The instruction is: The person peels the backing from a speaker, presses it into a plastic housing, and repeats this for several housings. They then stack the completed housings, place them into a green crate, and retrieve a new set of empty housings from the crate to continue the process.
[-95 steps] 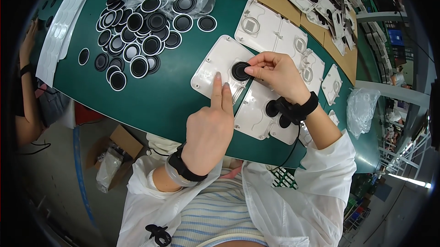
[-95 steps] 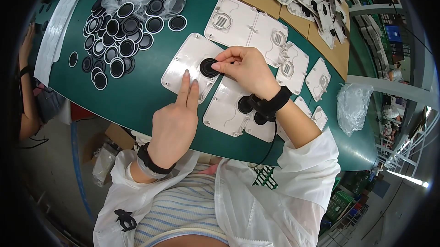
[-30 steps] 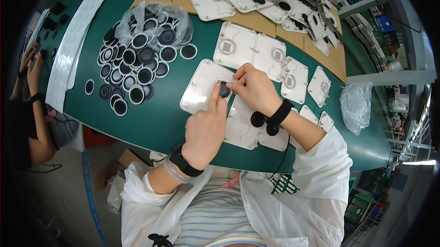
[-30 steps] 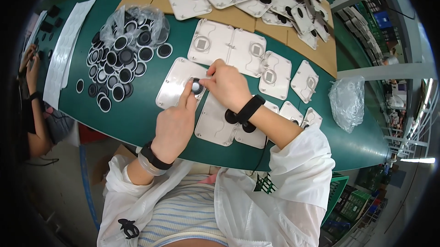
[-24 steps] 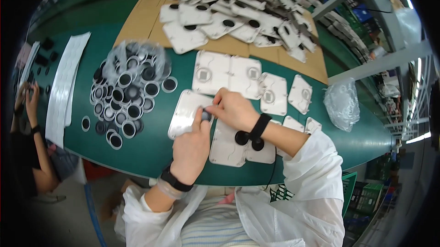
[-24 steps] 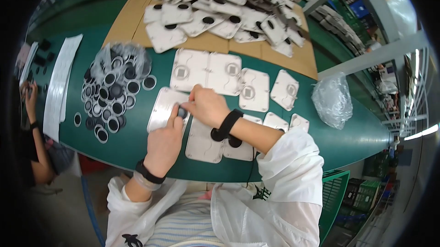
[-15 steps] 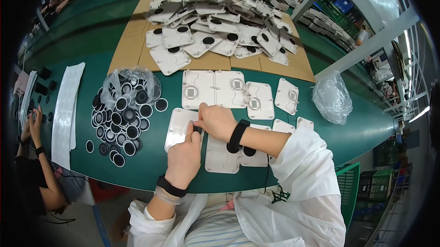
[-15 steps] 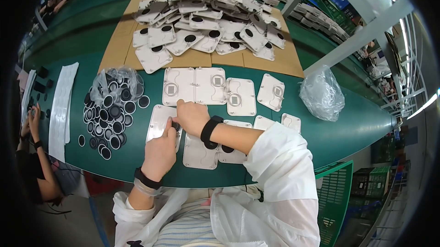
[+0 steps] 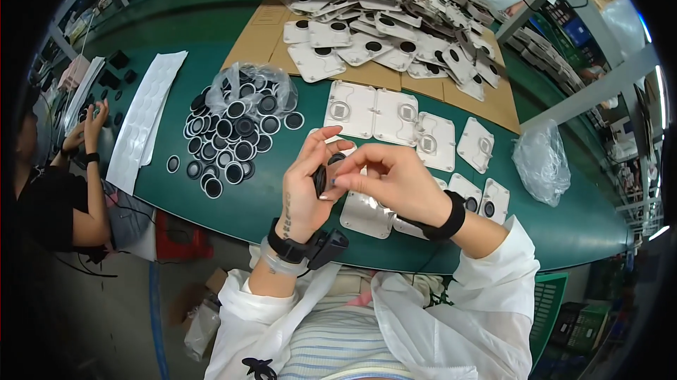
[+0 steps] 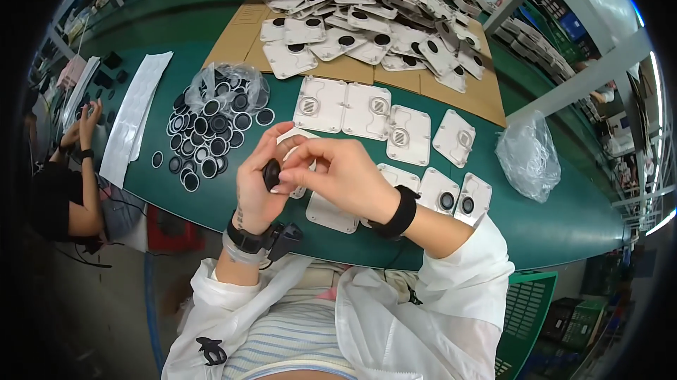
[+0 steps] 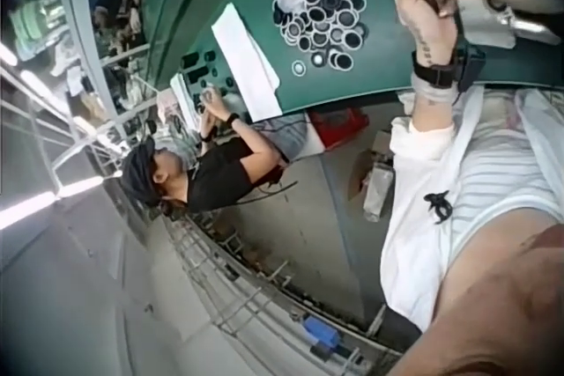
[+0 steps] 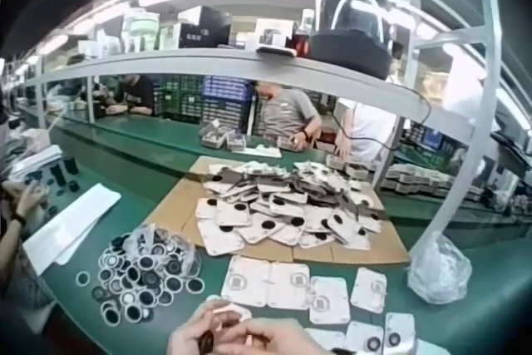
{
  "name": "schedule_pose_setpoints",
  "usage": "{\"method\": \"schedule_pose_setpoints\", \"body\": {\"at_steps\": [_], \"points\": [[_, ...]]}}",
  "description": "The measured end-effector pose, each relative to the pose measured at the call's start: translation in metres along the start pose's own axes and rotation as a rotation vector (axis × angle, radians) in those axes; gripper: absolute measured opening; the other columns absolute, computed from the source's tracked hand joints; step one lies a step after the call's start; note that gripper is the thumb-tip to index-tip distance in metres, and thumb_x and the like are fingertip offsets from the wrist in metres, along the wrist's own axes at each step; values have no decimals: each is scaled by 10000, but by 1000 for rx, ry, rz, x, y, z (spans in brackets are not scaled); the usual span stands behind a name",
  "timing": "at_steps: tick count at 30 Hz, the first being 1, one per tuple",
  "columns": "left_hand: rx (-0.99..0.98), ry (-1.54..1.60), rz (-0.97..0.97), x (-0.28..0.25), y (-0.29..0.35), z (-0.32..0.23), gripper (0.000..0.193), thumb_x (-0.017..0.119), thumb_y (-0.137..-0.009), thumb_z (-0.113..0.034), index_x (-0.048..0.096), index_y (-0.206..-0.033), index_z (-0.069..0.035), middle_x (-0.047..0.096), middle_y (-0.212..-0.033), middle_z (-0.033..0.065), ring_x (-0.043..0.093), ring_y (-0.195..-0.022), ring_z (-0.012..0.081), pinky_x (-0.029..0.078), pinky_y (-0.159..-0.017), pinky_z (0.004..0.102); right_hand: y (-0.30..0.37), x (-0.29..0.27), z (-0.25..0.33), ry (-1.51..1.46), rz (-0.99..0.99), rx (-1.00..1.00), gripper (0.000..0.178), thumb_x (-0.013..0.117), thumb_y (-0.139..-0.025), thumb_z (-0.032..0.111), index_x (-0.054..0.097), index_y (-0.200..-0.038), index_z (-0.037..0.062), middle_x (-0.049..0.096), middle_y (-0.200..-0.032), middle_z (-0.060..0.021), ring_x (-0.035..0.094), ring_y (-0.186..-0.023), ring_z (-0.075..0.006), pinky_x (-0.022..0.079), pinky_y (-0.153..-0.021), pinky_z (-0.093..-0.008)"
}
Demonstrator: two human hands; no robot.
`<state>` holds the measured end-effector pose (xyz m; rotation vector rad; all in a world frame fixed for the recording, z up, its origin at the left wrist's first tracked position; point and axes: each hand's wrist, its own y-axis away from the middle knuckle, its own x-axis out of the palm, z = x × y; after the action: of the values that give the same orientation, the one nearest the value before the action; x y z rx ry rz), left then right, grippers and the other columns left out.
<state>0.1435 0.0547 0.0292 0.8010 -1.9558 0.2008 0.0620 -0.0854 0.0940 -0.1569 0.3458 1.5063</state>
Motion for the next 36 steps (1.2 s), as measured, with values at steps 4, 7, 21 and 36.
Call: {"method": "schedule_pose_setpoints", "body": {"at_steps": [4,7,21,36], "points": [[137,-254,17,16,-1,24,369,397,-980,-272,424,-1285,-66,540,-1141,97,544,-733,97,331,-466,173,18,-4,-9,-118,-7,108,150,699,-859,113,656,-943,-4,663,-814,-6,536,-666,-12,400,-576,-157],[117,-336,81,32,1,33,378,398,-975,-286,429,-1279,-64,530,-1140,88,564,-772,108,376,-536,176,32,-12,-13,-187,-43,151,162,705,-856,113,652,-945,-11,661,-813,-15,563,-692,-24,427,-599,-165],[-145,-357,239,63,4,110,323,483,-957,-234,531,-1188,-14,577,-1045,31,513,-762,63,354,-563,187,138,-47,-34,-380,-270,257,127,635,-869,40,593,-969,-26,638,-891,-34,590,-795,-56,463,-679,-183],[-326,-280,65,91,8,143,167,614,-920,-130,618,-1063,-43,610,-958,-3,390,-657,17,285,-494,165,158,-60,-80,-481,-720,-44,76,636,-876,14,576,-917,-8,601,-949,-28,509,-721,-26,395,-614,-179]]}}
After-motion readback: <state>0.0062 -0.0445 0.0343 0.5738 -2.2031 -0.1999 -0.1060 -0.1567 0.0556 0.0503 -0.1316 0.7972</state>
